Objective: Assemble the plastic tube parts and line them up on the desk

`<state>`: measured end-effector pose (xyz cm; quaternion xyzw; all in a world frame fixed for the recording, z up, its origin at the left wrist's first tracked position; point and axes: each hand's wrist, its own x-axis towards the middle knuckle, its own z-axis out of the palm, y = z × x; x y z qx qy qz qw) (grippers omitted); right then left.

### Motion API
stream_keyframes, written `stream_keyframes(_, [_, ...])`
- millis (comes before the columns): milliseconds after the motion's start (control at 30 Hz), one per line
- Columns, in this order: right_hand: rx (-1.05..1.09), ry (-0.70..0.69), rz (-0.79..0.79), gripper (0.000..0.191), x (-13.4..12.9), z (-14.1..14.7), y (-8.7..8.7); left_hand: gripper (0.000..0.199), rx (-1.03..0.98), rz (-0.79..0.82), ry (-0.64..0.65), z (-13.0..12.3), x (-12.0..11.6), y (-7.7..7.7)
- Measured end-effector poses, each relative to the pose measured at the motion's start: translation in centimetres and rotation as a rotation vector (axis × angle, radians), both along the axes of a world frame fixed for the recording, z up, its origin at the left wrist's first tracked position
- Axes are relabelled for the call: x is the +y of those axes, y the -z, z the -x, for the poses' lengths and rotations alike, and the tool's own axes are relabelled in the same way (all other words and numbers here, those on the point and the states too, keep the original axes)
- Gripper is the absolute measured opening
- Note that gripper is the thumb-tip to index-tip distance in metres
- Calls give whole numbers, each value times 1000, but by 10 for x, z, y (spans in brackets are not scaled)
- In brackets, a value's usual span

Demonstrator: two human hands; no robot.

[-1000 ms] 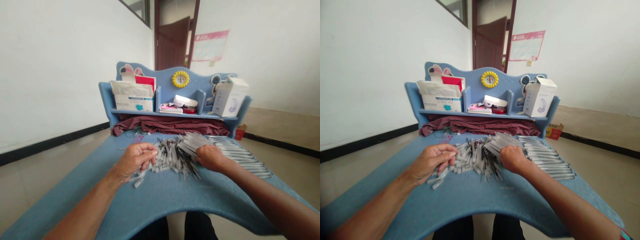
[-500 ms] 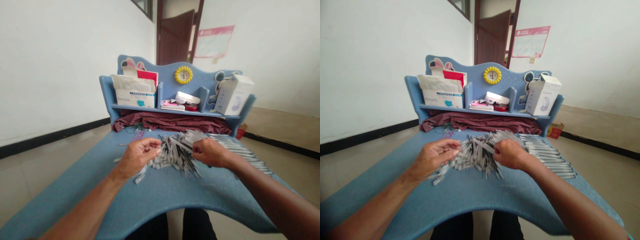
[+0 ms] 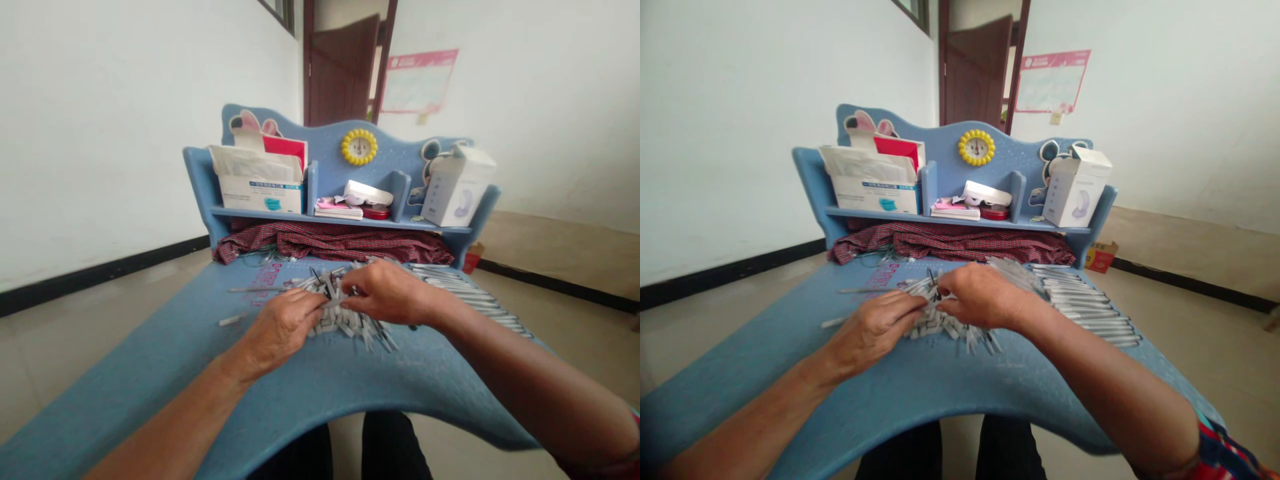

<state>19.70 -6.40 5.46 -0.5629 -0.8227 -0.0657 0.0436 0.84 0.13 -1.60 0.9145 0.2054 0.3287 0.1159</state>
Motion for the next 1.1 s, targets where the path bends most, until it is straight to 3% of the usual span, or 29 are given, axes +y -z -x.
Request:
stream_keyframes(100, [-10, 152, 58, 24, -9, -18, 10, 23, -42, 52, -75, 2, 1, 0])
stream_keyframes(233, [-166, 284, 258, 23, -24, -36, 39, 22, -78, 114, -117, 3, 0, -2])
stream_keyframes(400, [-99, 309, 348, 23, -30, -45, 63, 20, -75, 147, -101, 2, -1, -3])
stream_keyframes(567, [-10, 317, 301, 23, -28, -49, 63, 21, -64, 199, -110, 3, -1, -4])
stream_keyframes(1100, [216, 427, 368, 19, -33, -51, 70, 18, 42, 136, -87, 3, 4, 1])
